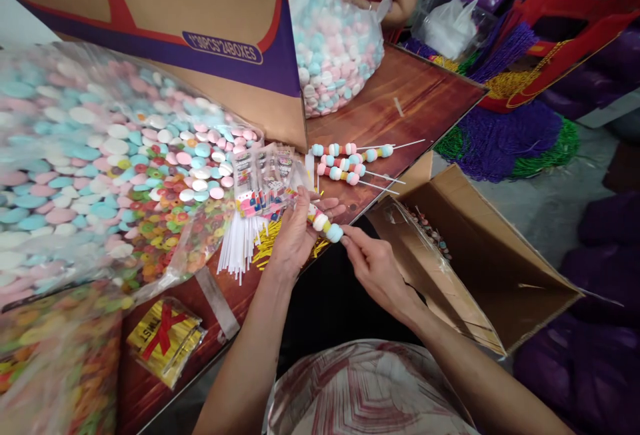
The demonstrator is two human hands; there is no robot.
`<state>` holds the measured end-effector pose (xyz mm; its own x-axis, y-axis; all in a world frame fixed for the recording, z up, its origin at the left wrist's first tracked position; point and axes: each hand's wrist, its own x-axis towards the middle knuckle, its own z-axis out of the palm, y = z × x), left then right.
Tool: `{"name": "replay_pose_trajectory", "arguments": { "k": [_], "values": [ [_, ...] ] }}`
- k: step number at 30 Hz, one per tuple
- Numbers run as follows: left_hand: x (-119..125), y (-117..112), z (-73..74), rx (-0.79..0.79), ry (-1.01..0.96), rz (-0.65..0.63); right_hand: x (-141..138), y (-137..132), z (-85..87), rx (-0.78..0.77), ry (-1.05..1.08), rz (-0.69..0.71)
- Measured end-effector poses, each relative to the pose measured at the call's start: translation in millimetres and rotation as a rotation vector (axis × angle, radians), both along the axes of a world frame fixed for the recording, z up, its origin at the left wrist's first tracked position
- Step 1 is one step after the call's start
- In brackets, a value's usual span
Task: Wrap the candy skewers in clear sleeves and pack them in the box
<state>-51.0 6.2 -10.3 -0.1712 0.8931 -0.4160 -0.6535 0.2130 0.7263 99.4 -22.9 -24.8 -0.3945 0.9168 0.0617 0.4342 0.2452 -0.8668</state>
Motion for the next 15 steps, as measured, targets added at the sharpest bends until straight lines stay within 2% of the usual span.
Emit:
{"name": "replay_pose_trajectory", "arguments": {
  "k": [2,5,8,10,15],
  "values": [
    [-1,-2,1.9,0.036,0.004,-0.003,4,4,0.5,-0.059,0.072,-0.078],
    [0,-8,4.1,0.035,0.135,0.062,8,9,3.3,-0.041,0.088,-0.139],
    [7,-16,3.4,0.033,0.343,0.19,8,10,4.8,0.056,0.037,-0.156],
    [11,-19,1.8,0.049,0.449,0.232,7,8,4.2,0.124,-0.006,-0.163],
    [17,-20,-3.1,0.042,0.448,0.215,5,5,0.8,0.281,-0.101,-0.165]
  ]
}}
